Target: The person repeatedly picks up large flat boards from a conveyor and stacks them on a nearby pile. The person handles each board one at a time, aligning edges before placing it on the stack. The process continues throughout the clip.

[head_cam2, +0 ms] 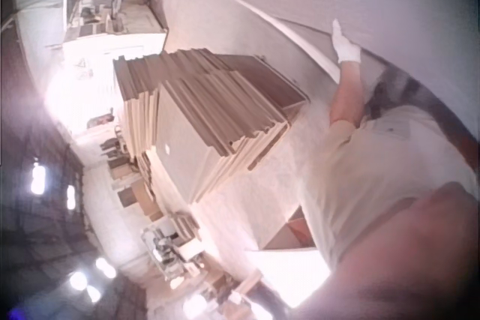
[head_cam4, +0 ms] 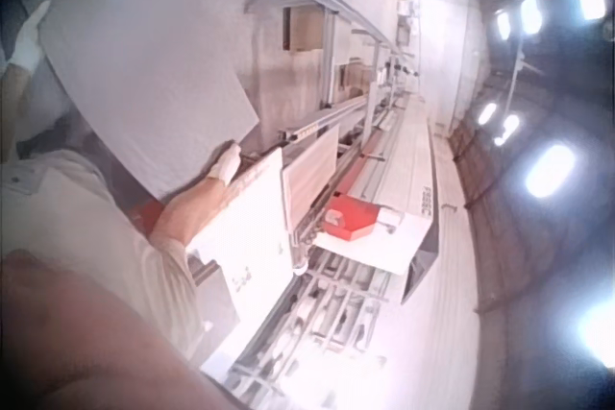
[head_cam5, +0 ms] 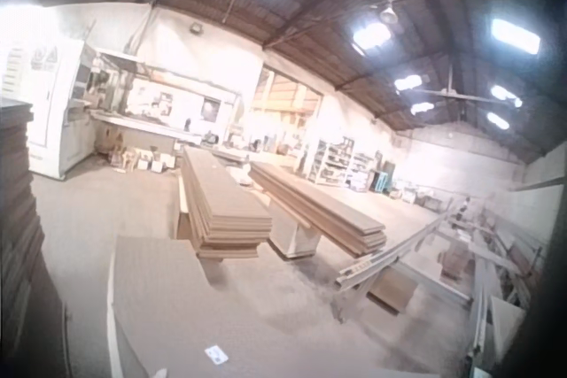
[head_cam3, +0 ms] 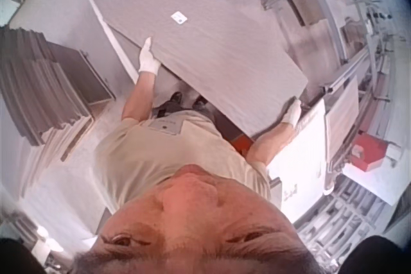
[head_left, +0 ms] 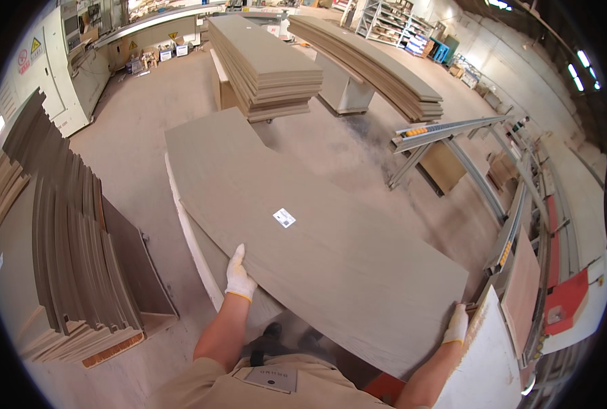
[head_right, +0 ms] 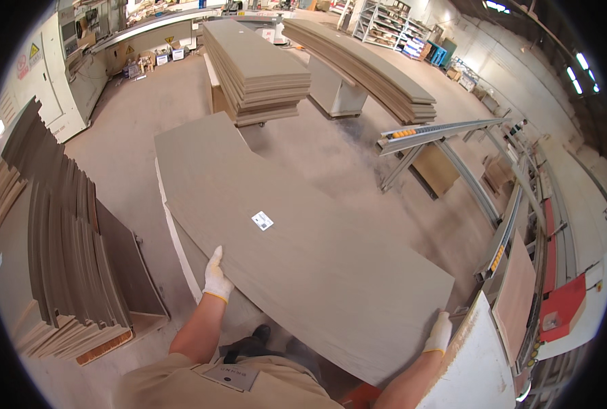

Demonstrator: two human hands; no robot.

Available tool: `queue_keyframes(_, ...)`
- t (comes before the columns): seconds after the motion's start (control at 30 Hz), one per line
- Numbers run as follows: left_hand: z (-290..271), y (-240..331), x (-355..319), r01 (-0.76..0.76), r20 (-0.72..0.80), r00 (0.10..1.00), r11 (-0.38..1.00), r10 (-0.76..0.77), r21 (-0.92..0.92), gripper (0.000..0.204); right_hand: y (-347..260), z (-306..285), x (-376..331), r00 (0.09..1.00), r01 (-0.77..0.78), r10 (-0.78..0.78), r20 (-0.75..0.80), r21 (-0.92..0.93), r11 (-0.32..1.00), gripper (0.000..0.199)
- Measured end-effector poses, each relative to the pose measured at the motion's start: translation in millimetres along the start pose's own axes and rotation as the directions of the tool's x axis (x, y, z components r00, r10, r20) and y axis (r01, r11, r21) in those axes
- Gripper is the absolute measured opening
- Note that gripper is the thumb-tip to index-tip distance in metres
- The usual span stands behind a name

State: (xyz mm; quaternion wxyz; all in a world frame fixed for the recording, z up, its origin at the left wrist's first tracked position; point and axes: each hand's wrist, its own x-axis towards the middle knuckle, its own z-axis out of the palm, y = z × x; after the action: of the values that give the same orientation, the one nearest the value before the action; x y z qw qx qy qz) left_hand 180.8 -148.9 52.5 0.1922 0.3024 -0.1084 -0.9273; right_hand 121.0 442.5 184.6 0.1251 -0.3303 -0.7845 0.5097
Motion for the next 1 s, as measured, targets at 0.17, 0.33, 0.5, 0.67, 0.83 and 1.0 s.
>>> queue_keyframes(0.17,-10,39,61,-0.125,0.030,0.992,0.990,0.123,0.068,0.050,16,69,-32,0.993,-0.100,0.095,0.072,0.066,0.993,0.050)
queue_keyframes(0.33,-2,29,44,-0.171,0.054,0.985,0.962,0.163,0.214,0.054,24,166,-82,0.954,-0.248,0.185,0.235,0.275,0.929,0.035)
queue_keyframes(0.5,8,39,9,-0.274,0.017,0.955,0.859,0.296,0.433,0.058,5,234,-145,0.791,-0.534,0.366,0.490,0.260,0.805,0.007)
queue_keyframes(0.67,-19,112,52,-0.434,0.134,0.813,0.436,0.566,0.788,0.072,14,249,-189,0.637,-0.541,0.421,0.646,-0.015,0.841,0.016)
queue_keyframes(0.83,-15,121,39,-0.183,0.119,0.743,0.029,0.658,0.983,0.093,-4,232,-216,0.528,-0.077,0.359,0.770,-0.378,0.923,0.025)
queue_keyframes(1.0,-15,93,2,0.107,-0.087,0.834,-0.004,0.545,0.994,0.097,26,223,-186,0.620,-0.012,0.284,0.731,-0.353,0.936,0.033)
